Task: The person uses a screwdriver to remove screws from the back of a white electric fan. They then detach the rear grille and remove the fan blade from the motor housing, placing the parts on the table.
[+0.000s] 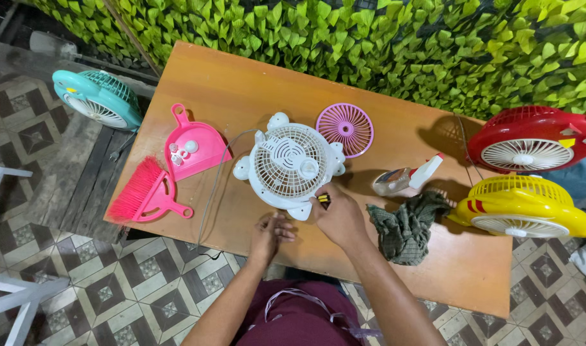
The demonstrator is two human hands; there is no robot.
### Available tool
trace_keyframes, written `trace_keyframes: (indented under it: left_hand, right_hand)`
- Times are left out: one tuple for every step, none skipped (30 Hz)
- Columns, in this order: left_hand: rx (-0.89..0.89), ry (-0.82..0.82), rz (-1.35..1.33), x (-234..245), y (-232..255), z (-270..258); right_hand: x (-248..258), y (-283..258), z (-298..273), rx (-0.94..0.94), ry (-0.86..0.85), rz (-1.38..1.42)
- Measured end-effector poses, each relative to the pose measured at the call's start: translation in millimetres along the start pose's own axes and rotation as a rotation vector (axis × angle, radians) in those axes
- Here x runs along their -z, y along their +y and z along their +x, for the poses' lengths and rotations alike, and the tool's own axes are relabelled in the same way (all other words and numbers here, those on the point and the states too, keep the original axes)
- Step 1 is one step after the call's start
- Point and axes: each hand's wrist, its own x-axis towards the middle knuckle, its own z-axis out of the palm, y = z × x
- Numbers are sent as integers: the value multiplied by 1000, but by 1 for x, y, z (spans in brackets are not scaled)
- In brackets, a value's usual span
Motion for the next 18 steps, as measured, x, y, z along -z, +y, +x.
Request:
trace_keyframes:
  left_hand:
    - [-34, 55, -2, 5, 11, 0]
    - [-96, 108, 38, 9, 24, 4]
    - [-155, 161, 76, 13, 39, 9]
    - [-215, 214, 115, 15, 53, 13]
    - [-230, 250, 183, 16, 66, 18]
    - [-246, 286, 250, 18, 78, 22]
    - [-260, 320, 317, 17, 87, 26]
    - [-283, 280, 310, 15, 92, 29]
    - [-306, 241, 304, 14, 97, 32]
    - [-328, 201, 297, 13, 100, 35]
    - [-349, 229, 312, 13, 102, 39]
    - [-369, 256, 327, 15, 104, 41]
    - [-388, 283, 342, 17, 104, 43]
    - [-391, 248, 361, 20, 105, 46]
    - [-395, 213, 381, 23, 107, 51]
    - [-399, 179, 402, 25, 108, 54]
    - [-420, 217, 472, 27, 107, 54]
    - [-442, 255, 543, 30, 108, 52]
  right_hand:
    - [-1, 2, -1, -30, 9, 61]
    - [-3, 3, -3, -60, 17, 122]
    - [-5, 6, -4, -91, 25, 181]
    - [-9, 8, -7, -90, 31, 235]
    - [-15, 9, -10, -91, 38, 288]
    - [-21, 11, -12, -92, 46, 340]
    - [-27, 13, -14, -95, 56, 374]
    - [-34, 15, -16, -99, 66, 407]
    - [-39, 17, -17, -102, 75, 441]
    - [-44, 20, -18, -126, 58, 468]
    - [-49, 22, -18, -151, 40, 496]
    - [-53, 24, -19, -175, 22, 524]
    - [-55, 27, -19, -179, 22, 520]
    - [-56, 29, -19, -182, 23, 516]
    - [-58, 32, -19, -186, 24, 513]
    - [-58, 34, -18, -172, 29, 518]
    - [-58, 36, -18, -158, 35, 523]
    - [-57, 38, -18, -144, 40, 528]
